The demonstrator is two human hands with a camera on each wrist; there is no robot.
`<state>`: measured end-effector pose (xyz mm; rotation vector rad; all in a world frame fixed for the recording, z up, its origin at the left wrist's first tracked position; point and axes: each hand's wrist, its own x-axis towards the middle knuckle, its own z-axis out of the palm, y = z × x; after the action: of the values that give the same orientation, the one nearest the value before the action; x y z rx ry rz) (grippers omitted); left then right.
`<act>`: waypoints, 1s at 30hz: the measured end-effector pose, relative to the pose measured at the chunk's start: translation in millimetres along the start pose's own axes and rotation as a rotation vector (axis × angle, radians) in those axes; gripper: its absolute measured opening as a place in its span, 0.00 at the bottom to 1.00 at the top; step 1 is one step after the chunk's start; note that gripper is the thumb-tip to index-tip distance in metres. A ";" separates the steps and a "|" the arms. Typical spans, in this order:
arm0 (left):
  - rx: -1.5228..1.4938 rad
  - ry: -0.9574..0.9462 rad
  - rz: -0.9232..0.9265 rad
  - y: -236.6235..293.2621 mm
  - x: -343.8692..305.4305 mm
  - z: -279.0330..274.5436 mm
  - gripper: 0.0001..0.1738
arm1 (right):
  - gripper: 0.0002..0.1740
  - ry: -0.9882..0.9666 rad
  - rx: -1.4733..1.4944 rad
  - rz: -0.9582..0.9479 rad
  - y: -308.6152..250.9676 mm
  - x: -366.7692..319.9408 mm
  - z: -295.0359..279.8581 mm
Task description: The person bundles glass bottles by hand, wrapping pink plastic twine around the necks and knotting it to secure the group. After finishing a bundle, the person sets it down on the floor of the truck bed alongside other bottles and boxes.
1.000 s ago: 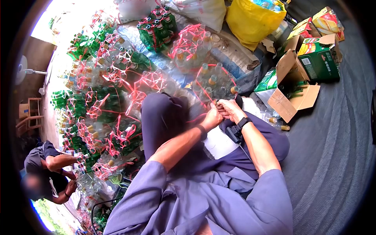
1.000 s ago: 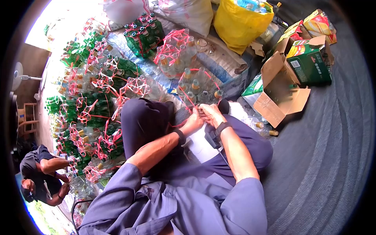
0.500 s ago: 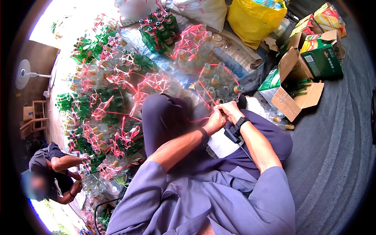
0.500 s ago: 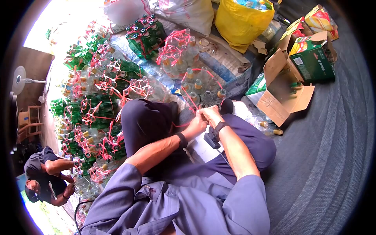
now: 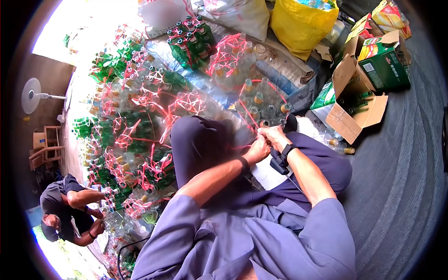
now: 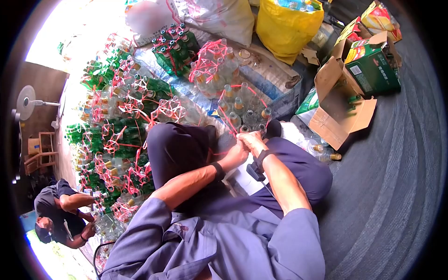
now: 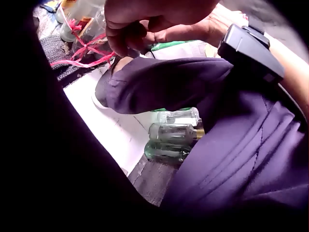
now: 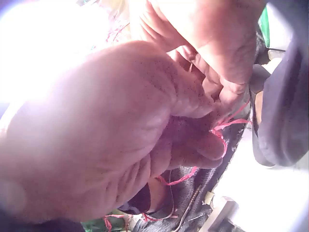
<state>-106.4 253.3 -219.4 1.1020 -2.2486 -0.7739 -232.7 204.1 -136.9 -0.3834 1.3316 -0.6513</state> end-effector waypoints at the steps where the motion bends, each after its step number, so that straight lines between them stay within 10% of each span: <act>1: 0.081 -0.023 0.079 -0.9 -2.7 3.2 0.16 | 0.10 0.021 -0.039 -0.077 1.8 -2.1 2.7; 4: 0.074 0.005 0.119 9.8 1.1 -4.6 0.16 | 0.06 0.048 -0.119 -0.109 -2.2 1.1 3.8; 7: 0.838 -0.223 0.442 31.6 12.5 -33.5 0.15 | 0.04 0.099 -0.132 -0.060 -6.7 -1.4 8.5; 9: -0.425 0.015 -0.382 41.8 17.6 -38.7 0.13 | 0.03 0.139 -0.058 0.060 -15.2 -12.0 10.0; 16: -0.456 -0.180 -0.787 59.6 62.2 -132.5 0.11 | 0.04 0.141 0.039 0.102 -26.0 -25.7 10.1; 18: 0.129 0.089 -0.297 47.0 61.6 -126.2 0.12 | 0.05 0.129 0.016 0.041 -26.6 -28.8 14.7; 30: -0.162 -0.116 -0.129 43.6 98.7 -122.4 0.14 | 0.17 0.413 -0.323 -0.132 -10.4 -15.6 3.7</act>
<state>-101.8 162.1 -84.1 1.1583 -2.1800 -1.0786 -232.8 205.6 -117.8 -0.6254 1.8272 -0.6465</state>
